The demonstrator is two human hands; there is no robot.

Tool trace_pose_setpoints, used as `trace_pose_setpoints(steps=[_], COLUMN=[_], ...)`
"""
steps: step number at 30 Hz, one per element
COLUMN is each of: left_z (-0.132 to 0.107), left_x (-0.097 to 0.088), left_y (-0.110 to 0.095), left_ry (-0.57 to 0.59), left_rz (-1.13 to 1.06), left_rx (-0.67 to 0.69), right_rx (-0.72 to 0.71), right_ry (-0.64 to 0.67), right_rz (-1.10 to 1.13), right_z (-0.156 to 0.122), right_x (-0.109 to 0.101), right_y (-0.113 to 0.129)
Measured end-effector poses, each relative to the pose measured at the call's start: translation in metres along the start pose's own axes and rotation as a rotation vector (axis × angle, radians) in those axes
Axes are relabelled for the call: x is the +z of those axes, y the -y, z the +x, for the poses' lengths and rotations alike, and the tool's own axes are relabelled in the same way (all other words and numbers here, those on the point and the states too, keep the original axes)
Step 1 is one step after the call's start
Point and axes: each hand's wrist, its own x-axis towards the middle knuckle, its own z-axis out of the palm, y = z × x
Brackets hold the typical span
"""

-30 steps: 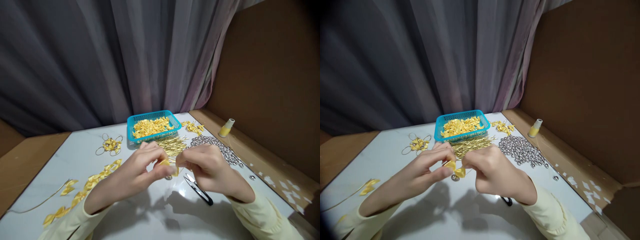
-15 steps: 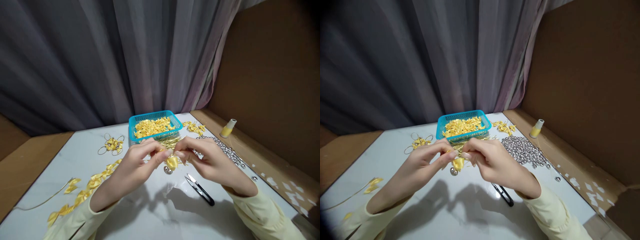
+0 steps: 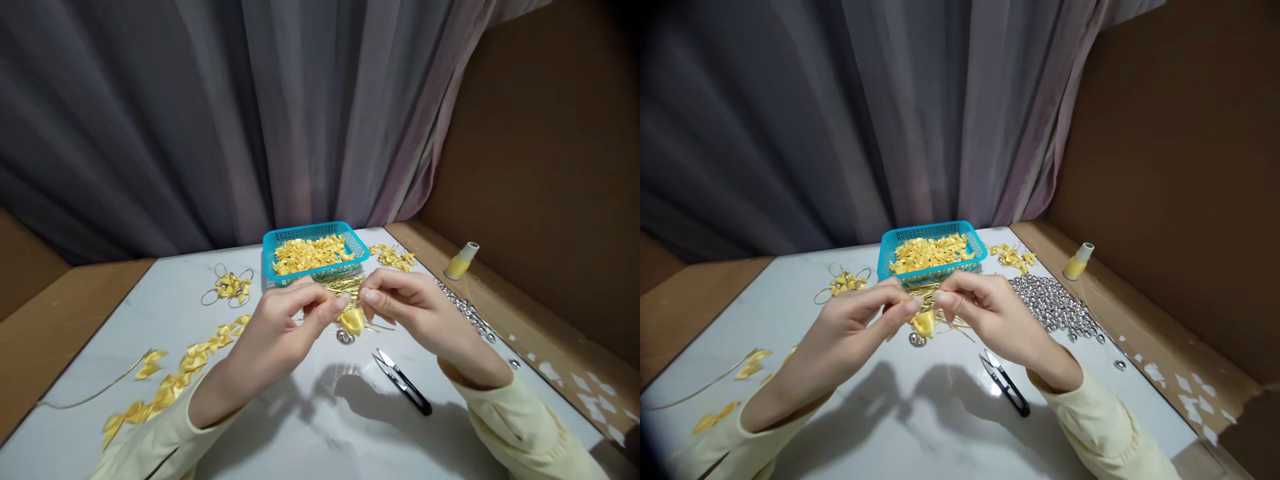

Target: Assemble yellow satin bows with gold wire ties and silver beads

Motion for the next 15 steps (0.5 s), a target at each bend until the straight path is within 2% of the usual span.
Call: trace_pose_setpoints(steps=[6,15], left_z=[-0.0028,-0.0061], left_x=[0.0057,0.0089], left_y=[0.0005,0.0017], left_ry=[0.018,0.059], left_rz=[-0.026,-0.038], left_rx=[0.065,0.17], right_rx=[0.012,0.073], right_ry=[-0.108,-0.04], right_rz=[0.033,0.185], right_z=[0.0007,0.0012], right_x=[0.0089,0.0105], right_y=[-0.0051,-0.0098])
